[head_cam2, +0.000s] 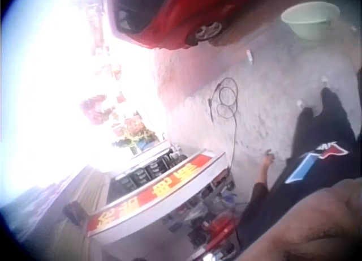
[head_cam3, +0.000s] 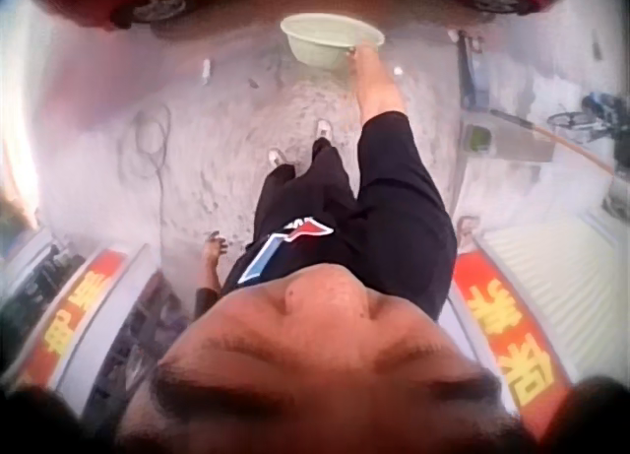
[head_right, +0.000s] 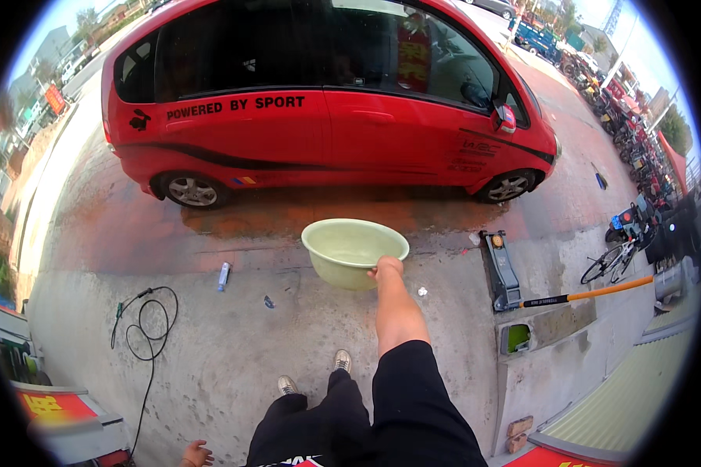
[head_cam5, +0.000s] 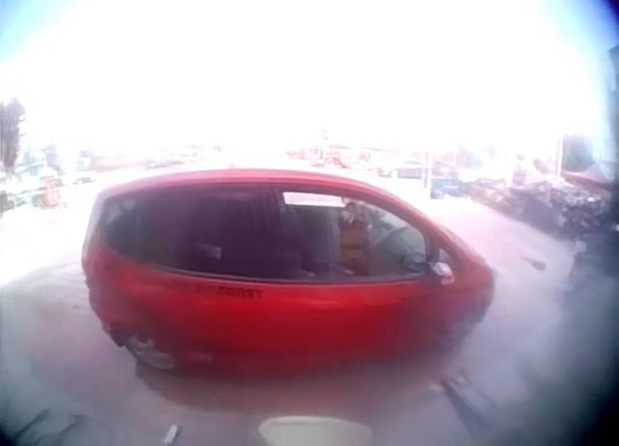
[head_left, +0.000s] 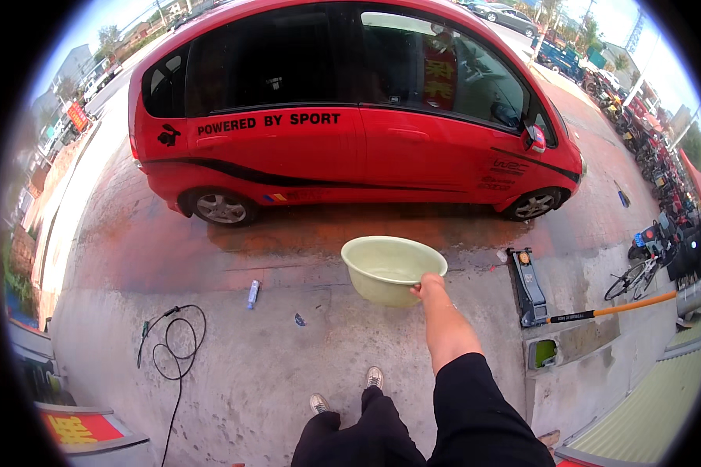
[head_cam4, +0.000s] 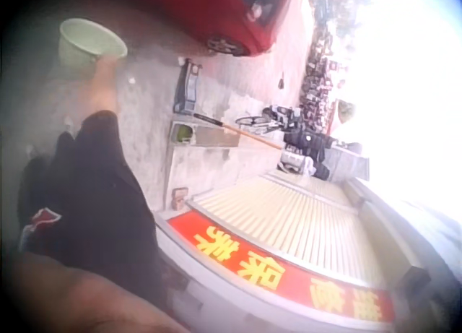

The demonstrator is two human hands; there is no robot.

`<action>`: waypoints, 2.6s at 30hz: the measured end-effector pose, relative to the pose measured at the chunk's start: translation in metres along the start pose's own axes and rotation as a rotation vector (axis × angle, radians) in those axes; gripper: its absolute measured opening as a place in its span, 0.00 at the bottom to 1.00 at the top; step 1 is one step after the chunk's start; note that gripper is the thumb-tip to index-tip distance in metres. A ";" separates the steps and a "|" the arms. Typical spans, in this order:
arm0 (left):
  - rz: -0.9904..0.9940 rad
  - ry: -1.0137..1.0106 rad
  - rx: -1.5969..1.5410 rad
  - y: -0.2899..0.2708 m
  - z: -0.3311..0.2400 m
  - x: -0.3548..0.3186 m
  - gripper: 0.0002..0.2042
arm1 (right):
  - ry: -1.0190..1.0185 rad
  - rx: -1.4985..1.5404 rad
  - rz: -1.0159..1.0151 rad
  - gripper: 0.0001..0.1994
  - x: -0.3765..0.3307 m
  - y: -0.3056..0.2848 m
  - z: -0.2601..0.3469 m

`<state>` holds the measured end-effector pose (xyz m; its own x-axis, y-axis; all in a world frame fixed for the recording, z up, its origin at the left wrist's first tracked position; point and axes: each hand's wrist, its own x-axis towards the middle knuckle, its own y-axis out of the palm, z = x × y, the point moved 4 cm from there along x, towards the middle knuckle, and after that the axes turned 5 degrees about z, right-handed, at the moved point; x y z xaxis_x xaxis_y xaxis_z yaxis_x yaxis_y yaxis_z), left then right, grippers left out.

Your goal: The person fills a yellow basin with water from a tap in a bathroom, carries it to a red car parked outside a garage, and pours the water over the car's body. The person repeats this process multiple times, refilling the basin and pouring water on the car.

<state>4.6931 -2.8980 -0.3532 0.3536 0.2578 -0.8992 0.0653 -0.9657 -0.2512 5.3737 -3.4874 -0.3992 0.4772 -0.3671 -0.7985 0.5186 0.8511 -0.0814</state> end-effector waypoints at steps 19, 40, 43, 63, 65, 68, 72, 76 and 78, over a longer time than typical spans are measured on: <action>-0.127 -0.044 -0.281 0.009 0.086 0.106 0.19 | 0.115 -0.182 -0.279 0.10 -0.036 -0.357 -0.184; -0.310 0.174 -0.199 0.135 0.312 -0.051 0.18 | -0.134 -0.394 0.409 0.12 -0.233 -0.017 -0.279; -0.367 -0.060 -0.781 0.146 0.430 -0.093 0.16 | -0.300 -0.555 0.291 0.12 -0.293 0.003 -0.304; -0.579 -0.220 -1.502 0.144 0.560 -0.262 0.16 | 0.022 -1.498 1.394 0.12 -0.790 0.162 -0.854; -0.666 -0.308 -1.320 0.112 0.561 -0.303 0.16 | 0.066 -1.599 1.543 0.12 -0.856 0.168 -0.904; -0.831 -0.340 -1.544 0.109 0.567 -0.329 0.16 | 0.124 -1.770 1.659 0.12 -0.935 0.157 -0.964; -1.165 -0.385 -2.071 0.106 0.637 -0.400 0.18 | 0.294 -1.963 1.799 0.12 -1.035 0.123 -1.088; -1.586 -0.418 -2.203 0.126 0.661 -0.535 0.20 | 0.314 -2.108 1.856 0.11 -1.085 0.109 -1.172; -2.005 -0.493 -1.993 0.136 0.706 -0.650 0.17 | 0.273 -2.073 2.002 0.11 -1.166 0.090 -1.241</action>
<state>3.8138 -3.1757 -0.0561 -0.9347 -0.0190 -0.3550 0.0444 0.9846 -0.1694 3.9829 -2.5169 -0.2156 -0.6707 0.3903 -0.6307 -0.6707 -0.6823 0.2910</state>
